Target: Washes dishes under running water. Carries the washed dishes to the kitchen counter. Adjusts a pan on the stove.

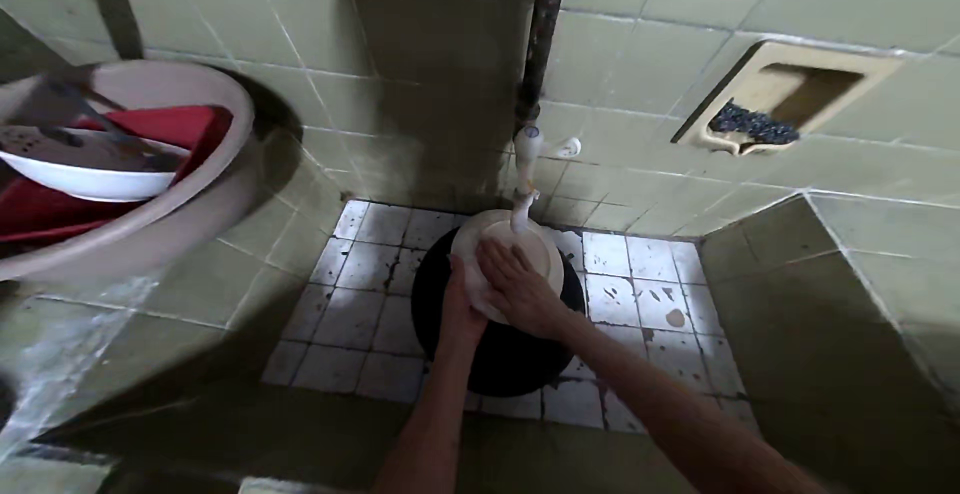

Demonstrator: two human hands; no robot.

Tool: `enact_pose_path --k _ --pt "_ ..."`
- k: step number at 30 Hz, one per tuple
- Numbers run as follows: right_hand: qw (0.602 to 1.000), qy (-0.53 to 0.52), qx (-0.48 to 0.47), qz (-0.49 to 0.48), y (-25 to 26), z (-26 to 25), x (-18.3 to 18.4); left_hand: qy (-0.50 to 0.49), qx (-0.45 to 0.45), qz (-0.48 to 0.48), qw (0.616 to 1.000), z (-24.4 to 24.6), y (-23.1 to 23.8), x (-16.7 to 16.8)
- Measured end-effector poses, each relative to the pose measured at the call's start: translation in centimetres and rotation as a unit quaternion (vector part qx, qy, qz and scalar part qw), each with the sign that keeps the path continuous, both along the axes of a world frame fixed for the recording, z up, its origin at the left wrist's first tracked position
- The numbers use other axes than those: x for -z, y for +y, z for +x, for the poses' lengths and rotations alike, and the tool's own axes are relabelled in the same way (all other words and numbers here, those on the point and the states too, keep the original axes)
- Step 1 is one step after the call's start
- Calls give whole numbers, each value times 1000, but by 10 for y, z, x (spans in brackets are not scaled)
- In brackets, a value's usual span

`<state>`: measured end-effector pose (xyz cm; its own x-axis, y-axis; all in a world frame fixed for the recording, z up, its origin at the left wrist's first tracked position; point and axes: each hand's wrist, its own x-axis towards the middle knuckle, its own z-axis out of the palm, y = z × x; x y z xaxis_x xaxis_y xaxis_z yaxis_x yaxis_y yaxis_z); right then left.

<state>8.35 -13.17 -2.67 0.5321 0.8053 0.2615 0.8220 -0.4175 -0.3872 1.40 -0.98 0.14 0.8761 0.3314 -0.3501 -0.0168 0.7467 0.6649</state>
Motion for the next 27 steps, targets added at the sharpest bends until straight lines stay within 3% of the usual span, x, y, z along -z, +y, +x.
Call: enact_pose_path --k 2,4,7,10,12,14,18,22,27 --pt "1000 -11 -17 1 -35 17 8 -1 -8 -9 1000 3 1 3" --pt "998 -12 60 -20 -50 38 8 2 4 1 1000 4 0 3" --pt "988 -45 144 -8 -28 45 8 -10 15 35 999 2 1 0" --pt "986 16 167 6 0 18 0 7 -5 65 998 1 2 -2" --pt "992 21 122 -15 -2 -3 -1 45 -2 91 995 3 1 0" --pt "999 -26 15 -35 -25 -19 7 84 7 105 991 3 0 5" --pt "978 -162 -134 -18 -88 4 16 91 26 60 994 4 1 2" --pt "963 -217 -159 -14 -106 27 -4 59 98 41 993 0 11 6" --pt "975 -183 -79 99 -92 15 -47 85 116 43 989 -3 16 -8"
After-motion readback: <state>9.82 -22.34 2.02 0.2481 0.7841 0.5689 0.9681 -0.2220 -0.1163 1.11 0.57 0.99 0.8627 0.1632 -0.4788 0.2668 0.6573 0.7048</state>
